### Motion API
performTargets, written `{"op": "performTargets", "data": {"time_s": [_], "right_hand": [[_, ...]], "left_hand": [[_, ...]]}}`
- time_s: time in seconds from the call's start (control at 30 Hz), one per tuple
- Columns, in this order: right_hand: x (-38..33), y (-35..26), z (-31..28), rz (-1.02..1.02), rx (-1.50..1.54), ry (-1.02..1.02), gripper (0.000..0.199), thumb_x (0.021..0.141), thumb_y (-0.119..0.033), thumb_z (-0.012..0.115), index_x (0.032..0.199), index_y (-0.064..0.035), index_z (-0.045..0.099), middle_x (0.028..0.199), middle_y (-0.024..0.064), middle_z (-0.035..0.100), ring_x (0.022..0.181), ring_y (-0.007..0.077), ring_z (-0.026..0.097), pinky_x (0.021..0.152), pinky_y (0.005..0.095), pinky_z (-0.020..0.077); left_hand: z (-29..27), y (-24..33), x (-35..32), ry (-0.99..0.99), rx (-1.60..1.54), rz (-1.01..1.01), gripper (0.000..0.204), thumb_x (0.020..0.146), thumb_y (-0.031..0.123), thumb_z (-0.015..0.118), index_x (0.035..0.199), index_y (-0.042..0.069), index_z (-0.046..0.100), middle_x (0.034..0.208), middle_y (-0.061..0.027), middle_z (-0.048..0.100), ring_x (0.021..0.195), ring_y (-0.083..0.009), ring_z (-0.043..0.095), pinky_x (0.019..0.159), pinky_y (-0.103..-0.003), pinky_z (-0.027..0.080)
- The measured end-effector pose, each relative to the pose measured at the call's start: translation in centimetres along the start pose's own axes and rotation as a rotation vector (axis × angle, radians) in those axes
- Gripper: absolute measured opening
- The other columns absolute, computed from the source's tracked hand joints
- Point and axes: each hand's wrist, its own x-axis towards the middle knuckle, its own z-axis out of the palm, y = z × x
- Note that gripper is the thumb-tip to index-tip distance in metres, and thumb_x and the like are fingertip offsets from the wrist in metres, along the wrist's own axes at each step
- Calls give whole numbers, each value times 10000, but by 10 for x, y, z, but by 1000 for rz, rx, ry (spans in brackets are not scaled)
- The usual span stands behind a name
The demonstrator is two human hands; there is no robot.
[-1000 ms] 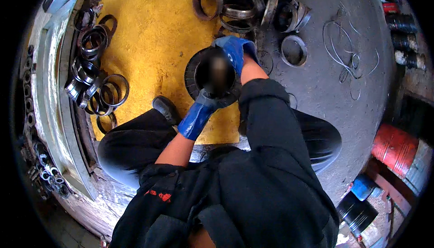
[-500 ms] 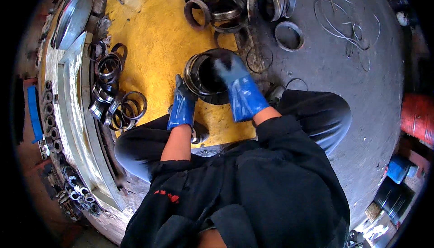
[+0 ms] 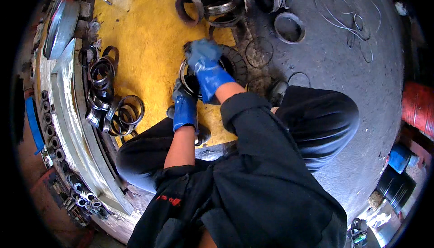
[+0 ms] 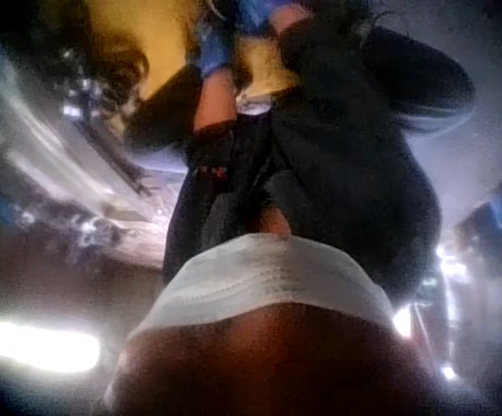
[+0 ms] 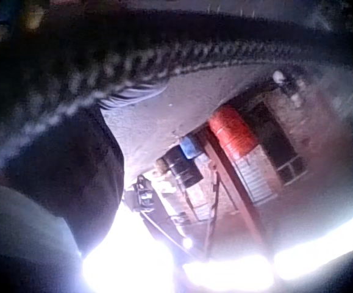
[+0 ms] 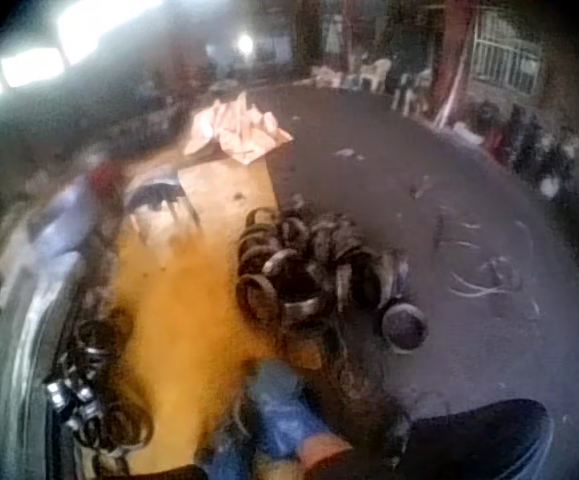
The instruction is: The person sits on the floor and repeatedly scrubs the inner and outer surfaces of metal rings using a dark abrasive pad. They handle the rings one at a time, rotating them to clean different areas, and place the cleaned rings into a pile on the floor.
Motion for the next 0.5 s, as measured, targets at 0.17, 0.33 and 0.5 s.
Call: {"op": "performTargets", "data": {"time_s": [0.17,0.33,0.5], "right_hand": [[-13,44,3,211,185,104,425,858,-431,594,997,-41,689,996,212,676,941,387,643,835,484,510],[-35,90,19,398,73,88,438,876,-420,570,994,-13,682,1057,248,653,1003,404,628,859,491,505],[-36,59,-8,289,268,-16,481,876,-431,572,1018,20,662,1043,281,648,995,413,635,853,490,509]], "left_hand": [[-1,35,-5,90,301,-112,310,941,233,550,1150,15,616,1140,-158,657,1011,-272,635,850,-357,516],[22,55,1,249,-802,-503,317,995,259,489,1114,4,634,1096,-122,668,946,-233,635,816,-335,529],[-4,4,7,273,-814,-377,381,998,326,473,1110,3,641,1046,-120,683,899,-257,648,814,-352,527]]}}
